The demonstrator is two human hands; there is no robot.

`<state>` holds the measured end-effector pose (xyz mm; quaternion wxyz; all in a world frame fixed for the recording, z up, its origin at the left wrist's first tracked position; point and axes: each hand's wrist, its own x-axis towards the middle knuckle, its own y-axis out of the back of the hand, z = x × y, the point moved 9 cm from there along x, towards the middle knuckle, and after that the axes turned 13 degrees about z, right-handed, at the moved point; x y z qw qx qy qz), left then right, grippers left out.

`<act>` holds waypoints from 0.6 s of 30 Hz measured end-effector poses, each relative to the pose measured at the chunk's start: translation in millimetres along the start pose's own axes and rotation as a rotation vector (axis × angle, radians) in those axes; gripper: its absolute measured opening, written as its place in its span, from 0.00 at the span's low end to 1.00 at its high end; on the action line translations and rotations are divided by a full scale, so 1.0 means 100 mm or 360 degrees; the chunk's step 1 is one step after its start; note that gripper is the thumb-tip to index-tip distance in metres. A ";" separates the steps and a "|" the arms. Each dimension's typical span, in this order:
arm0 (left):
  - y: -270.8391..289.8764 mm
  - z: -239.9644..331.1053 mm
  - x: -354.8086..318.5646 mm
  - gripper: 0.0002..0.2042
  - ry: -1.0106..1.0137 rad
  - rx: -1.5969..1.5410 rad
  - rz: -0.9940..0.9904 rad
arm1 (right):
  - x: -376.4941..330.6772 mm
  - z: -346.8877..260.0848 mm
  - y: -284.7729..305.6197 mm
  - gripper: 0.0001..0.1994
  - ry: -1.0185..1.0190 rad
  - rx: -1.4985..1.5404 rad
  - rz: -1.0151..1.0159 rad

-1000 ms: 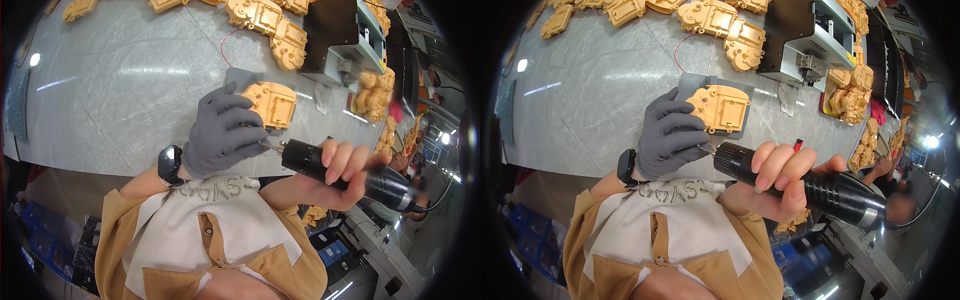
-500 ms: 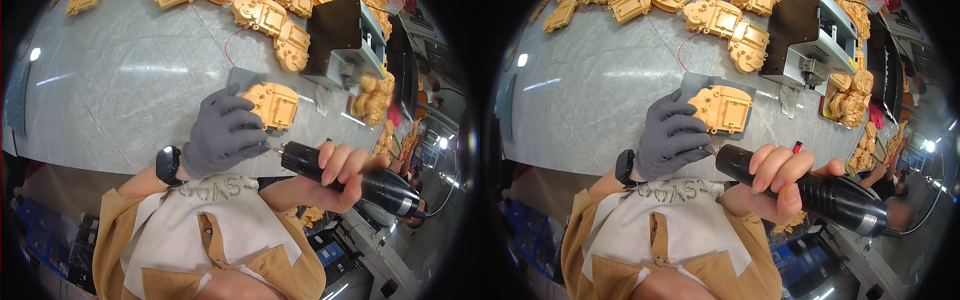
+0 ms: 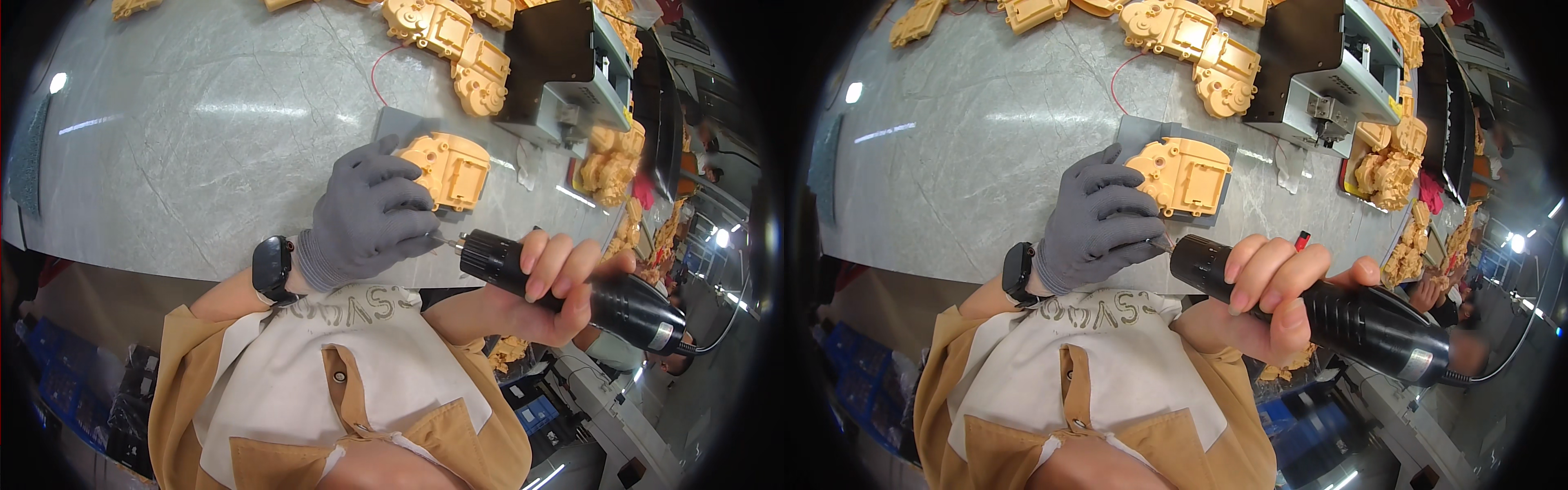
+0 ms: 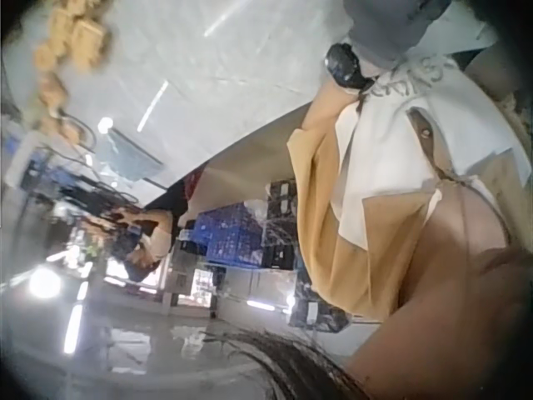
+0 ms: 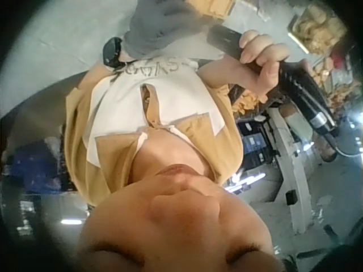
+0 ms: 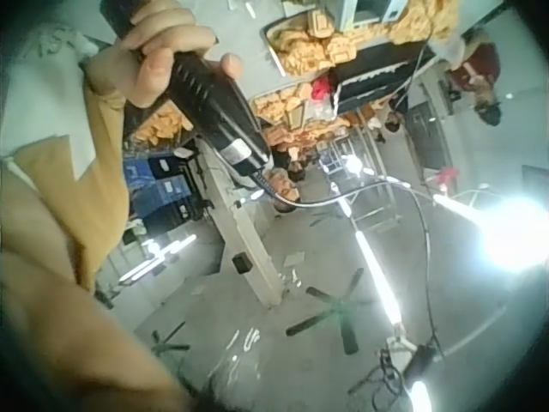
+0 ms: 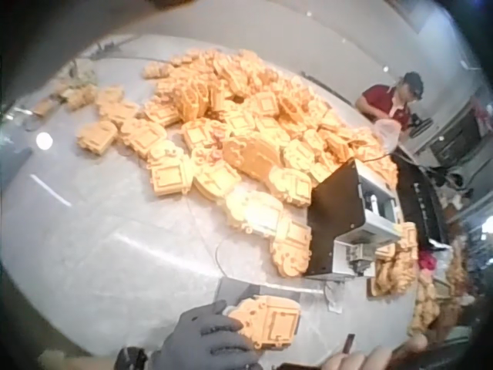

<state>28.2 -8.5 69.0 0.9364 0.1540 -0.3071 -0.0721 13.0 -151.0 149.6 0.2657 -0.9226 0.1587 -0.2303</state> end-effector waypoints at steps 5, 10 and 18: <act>-0.05 0.00 -0.01 0.11 0.0005 0.0047 -0.0072 | -0.03 0.04 -0.06 0.25 -0.0020 -0.0130 -0.0088; -0.08 0.03 0.00 0.10 -0.0028 0.0085 -0.0081 | -0.04 0.02 -0.06 0.30 -0.0066 -0.0131 -0.0105; 0.01 0.00 0.07 0.26 0.0136 0.0148 0.0020 | -0.06 -0.01 0.00 0.29 0.0083 -0.0047 0.0050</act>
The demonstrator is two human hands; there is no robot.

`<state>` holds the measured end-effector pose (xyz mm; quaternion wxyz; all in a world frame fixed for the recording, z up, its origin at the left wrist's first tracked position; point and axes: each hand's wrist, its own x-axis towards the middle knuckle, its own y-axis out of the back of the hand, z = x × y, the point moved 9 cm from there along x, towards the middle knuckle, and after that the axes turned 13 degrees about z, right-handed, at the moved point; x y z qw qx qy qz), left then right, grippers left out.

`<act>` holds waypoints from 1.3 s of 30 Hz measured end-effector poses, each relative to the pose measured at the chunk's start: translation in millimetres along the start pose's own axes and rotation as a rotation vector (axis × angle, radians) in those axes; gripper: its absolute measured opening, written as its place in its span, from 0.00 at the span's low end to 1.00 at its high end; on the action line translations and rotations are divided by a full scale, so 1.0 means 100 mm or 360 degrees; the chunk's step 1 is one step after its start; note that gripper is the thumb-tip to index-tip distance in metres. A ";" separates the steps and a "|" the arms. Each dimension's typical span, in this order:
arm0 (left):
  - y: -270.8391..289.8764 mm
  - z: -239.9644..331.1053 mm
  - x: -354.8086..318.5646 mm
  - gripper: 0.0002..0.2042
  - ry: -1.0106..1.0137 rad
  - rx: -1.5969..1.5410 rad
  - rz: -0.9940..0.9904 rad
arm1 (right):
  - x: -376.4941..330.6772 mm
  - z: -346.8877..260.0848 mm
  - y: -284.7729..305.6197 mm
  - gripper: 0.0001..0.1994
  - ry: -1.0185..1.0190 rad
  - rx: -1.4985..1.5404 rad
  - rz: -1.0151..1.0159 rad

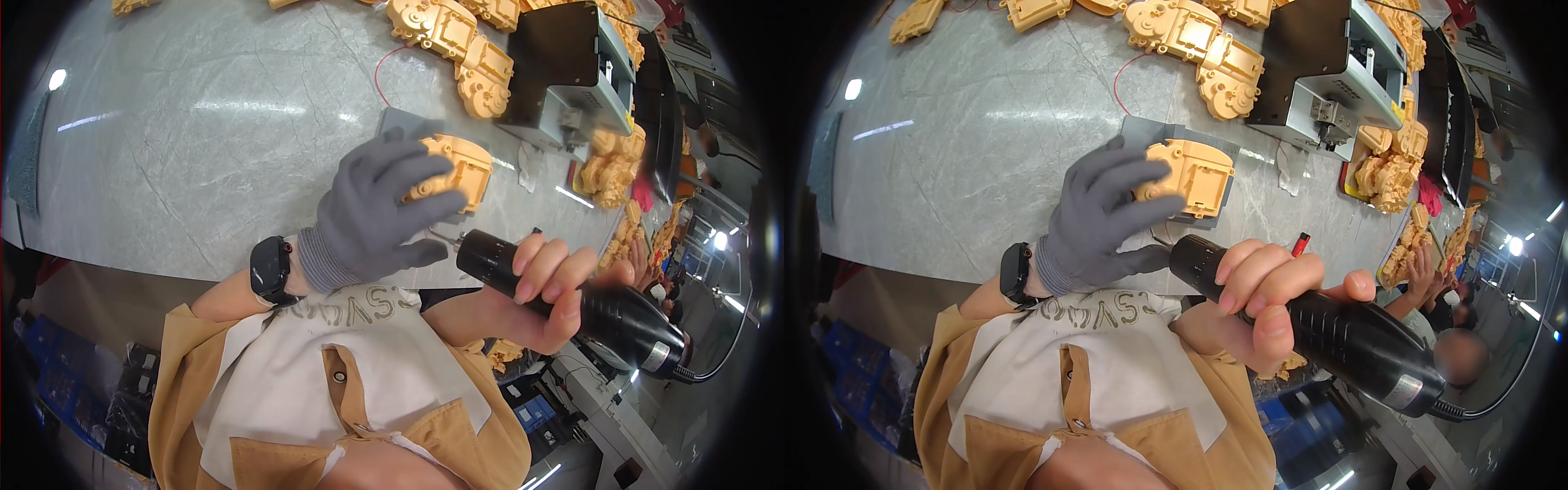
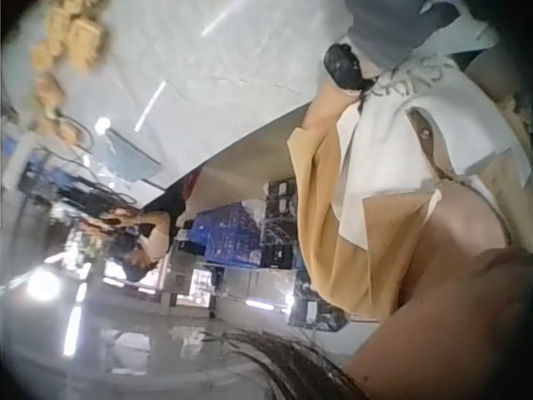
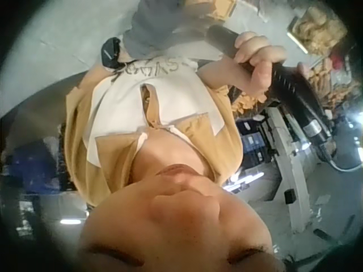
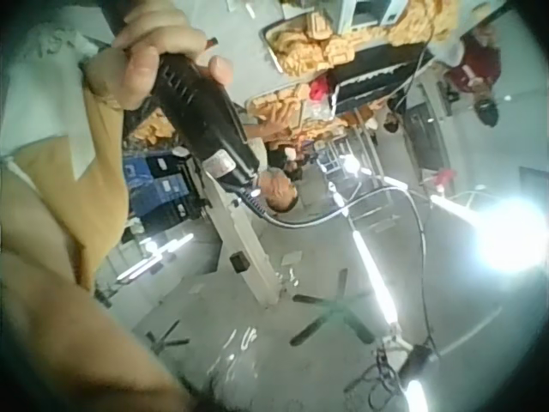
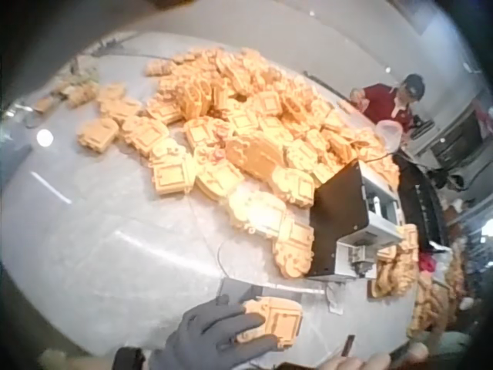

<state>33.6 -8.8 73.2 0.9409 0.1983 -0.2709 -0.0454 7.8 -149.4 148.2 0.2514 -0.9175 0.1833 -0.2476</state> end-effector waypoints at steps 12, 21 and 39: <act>-0.18 -0.34 -0.02 0.36 -0.0001 0.0102 -0.0130 | -0.01 0.24 -0.08 0.30 0.0016 -0.0254 0.0039; -0.20 -0.40 -0.05 0.33 0.0085 0.0064 -0.0157 | 0.04 0.33 -0.07 0.31 -0.0014 -0.0333 0.0067; -0.21 -0.45 -0.07 0.32 0.0174 0.0052 -0.0200 | -0.02 0.40 -0.33 0.27 0.0134 -0.0592 -0.0216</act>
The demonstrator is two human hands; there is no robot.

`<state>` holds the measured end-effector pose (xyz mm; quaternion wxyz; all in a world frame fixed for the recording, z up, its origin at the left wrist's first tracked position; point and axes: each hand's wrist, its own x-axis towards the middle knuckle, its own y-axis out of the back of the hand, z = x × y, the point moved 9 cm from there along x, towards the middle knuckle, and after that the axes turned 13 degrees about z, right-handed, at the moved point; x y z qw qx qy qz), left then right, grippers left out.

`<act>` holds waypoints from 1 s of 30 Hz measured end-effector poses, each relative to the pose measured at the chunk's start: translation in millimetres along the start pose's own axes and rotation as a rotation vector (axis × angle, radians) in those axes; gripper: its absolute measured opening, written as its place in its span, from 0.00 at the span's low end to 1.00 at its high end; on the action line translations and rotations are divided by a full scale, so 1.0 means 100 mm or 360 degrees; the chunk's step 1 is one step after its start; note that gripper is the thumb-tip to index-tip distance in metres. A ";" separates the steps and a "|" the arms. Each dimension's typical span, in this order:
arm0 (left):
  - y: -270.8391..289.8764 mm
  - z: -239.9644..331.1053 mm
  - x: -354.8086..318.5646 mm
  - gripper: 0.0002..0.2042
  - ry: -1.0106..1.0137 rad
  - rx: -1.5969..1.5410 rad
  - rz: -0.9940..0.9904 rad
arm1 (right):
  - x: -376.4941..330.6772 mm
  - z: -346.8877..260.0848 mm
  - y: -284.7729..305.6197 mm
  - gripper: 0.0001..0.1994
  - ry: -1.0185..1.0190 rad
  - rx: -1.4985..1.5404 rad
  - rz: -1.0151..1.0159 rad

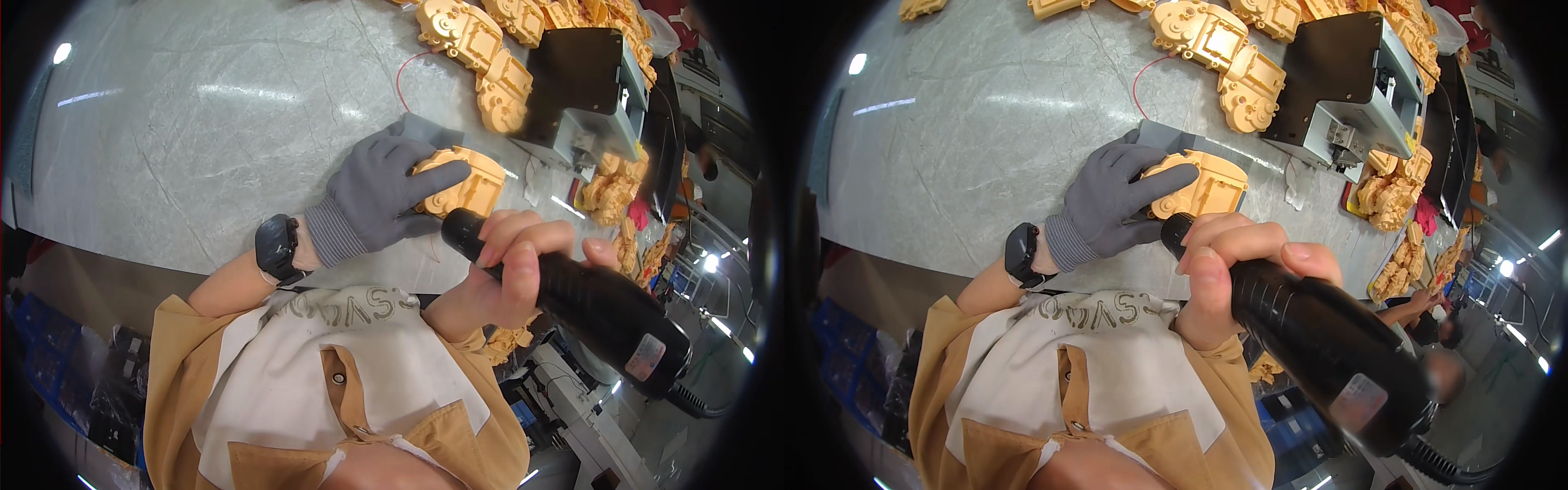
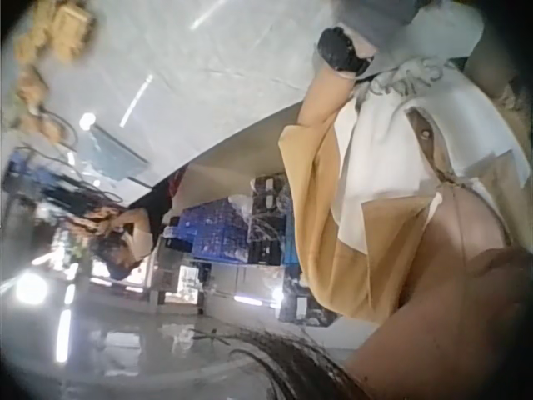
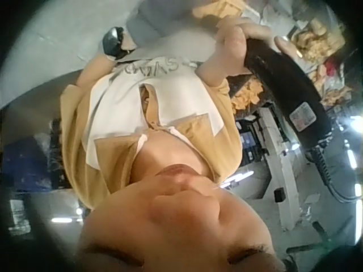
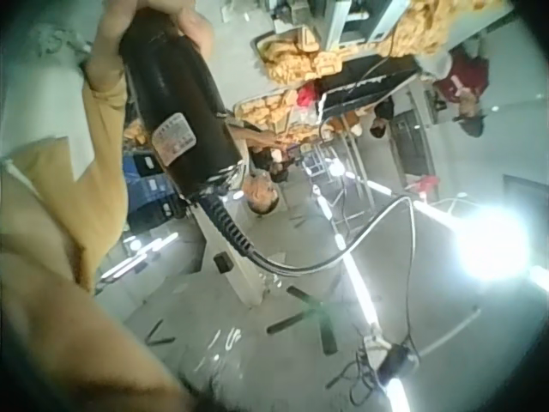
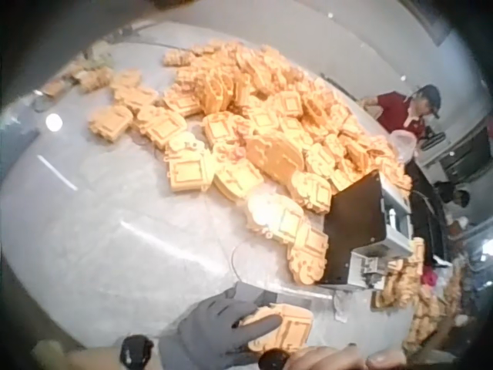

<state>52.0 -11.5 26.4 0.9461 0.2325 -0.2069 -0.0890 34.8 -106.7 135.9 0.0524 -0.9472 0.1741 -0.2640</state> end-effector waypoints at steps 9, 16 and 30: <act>-0.02 -0.01 -0.05 0.33 -0.0045 -0.0001 0.0098 | -0.06 0.06 -0.11 0.26 -0.0167 -0.0027 -0.0172; 0.15 0.17 -0.03 0.34 -0.0101 -0.0021 0.0149 | -0.01 0.03 0.08 0.30 -0.0131 -0.0060 0.0172; 0.35 0.78 -0.14 0.16 0.0018 -0.0856 0.0200 | 0.11 -0.27 0.42 0.16 -0.0446 0.1502 0.0327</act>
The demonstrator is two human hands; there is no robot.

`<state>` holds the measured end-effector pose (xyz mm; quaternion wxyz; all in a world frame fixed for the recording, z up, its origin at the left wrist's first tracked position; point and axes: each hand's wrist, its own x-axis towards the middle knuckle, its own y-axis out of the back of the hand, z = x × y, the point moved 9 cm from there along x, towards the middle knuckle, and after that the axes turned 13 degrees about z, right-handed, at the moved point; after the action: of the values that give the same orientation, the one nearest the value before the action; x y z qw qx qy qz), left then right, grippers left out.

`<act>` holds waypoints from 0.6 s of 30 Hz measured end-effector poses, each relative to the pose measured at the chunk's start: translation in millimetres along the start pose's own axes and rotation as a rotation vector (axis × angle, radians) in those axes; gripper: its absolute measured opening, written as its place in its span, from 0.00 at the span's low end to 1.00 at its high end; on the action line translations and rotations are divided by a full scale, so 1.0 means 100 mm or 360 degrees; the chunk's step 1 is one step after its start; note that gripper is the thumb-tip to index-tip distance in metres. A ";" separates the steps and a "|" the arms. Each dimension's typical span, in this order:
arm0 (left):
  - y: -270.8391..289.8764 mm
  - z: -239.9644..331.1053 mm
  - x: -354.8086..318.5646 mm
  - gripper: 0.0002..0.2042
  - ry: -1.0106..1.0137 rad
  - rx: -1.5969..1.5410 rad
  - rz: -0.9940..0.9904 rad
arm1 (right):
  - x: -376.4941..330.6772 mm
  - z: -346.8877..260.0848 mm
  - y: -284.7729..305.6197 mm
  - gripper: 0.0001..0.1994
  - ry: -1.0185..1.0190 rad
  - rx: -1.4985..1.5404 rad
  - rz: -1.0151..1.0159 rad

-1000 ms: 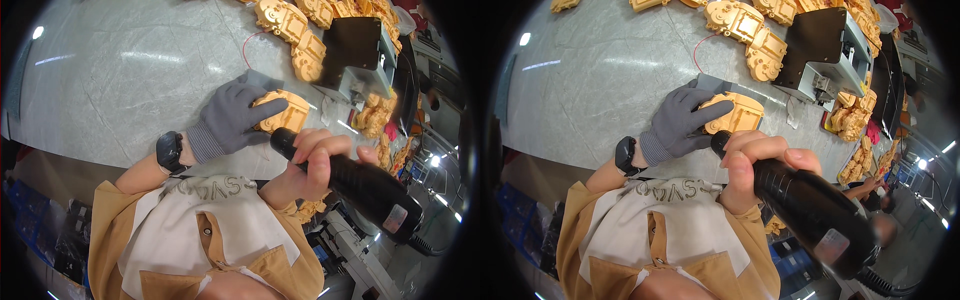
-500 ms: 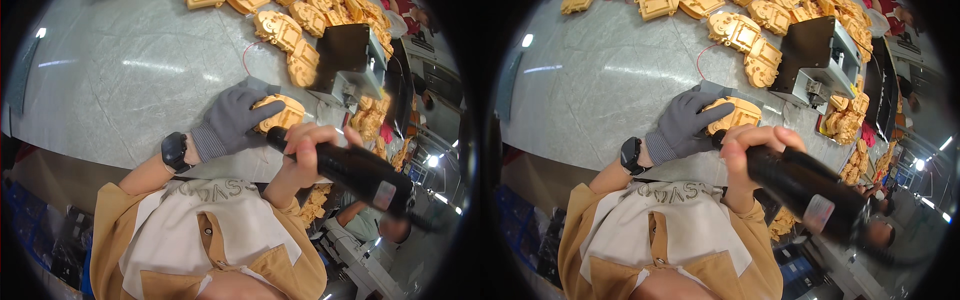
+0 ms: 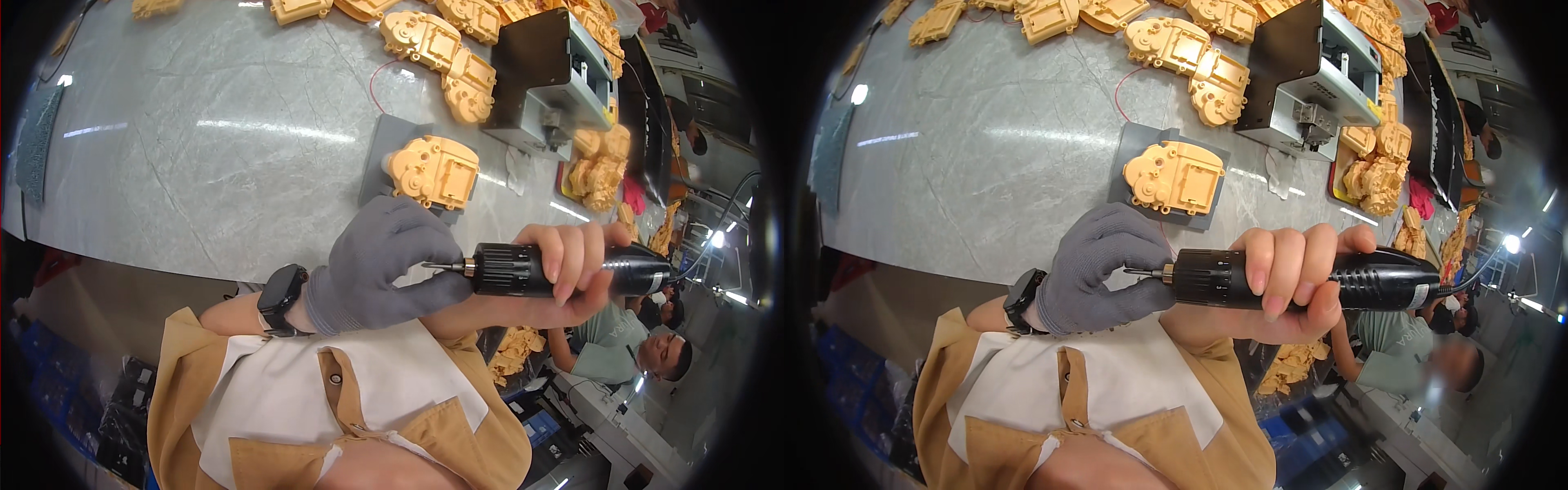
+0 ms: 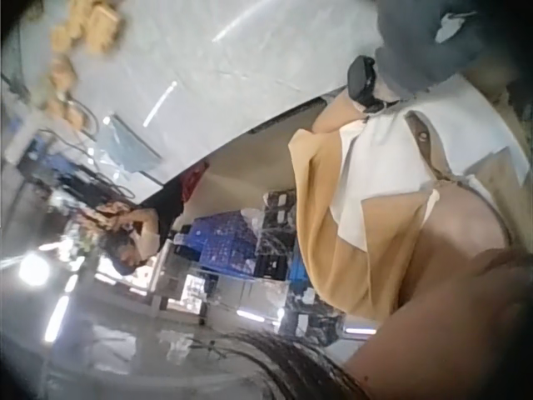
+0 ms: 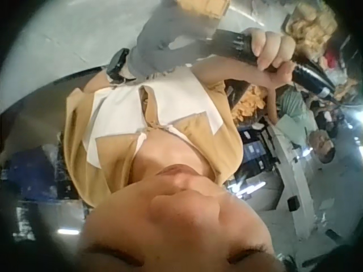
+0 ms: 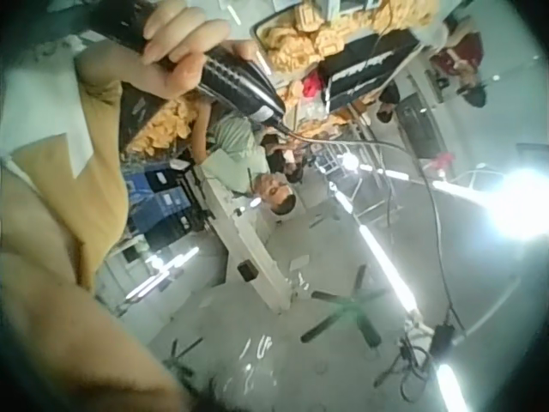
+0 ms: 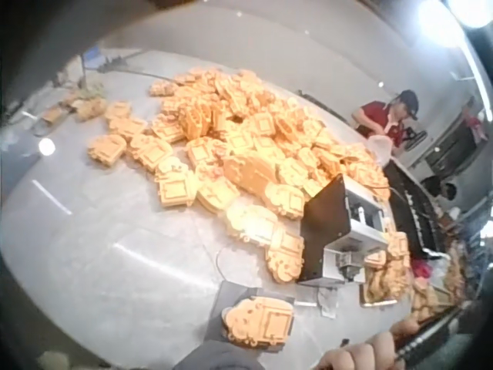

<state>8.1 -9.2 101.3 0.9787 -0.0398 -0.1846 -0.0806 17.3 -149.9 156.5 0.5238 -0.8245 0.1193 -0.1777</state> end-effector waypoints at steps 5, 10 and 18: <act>-0.04 0.05 0.01 0.15 -0.0071 0.0106 -0.0089 | -0.02 -0.01 0.05 0.15 -0.0031 -0.0001 0.0033; -0.05 0.03 0.00 0.13 -0.0070 0.0035 0.0068 | -0.04 -0.04 0.10 0.17 0.0038 0.0071 0.0012; -0.04 0.03 -0.01 0.13 -0.0157 0.0048 0.0161 | -0.06 -0.01 0.13 0.15 -0.0013 0.0114 0.0085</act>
<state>5.7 -12.7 104.1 0.9717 -0.0382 -0.2315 -0.0263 11.0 -153.7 144.0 0.5580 -0.8025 0.1328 -0.1644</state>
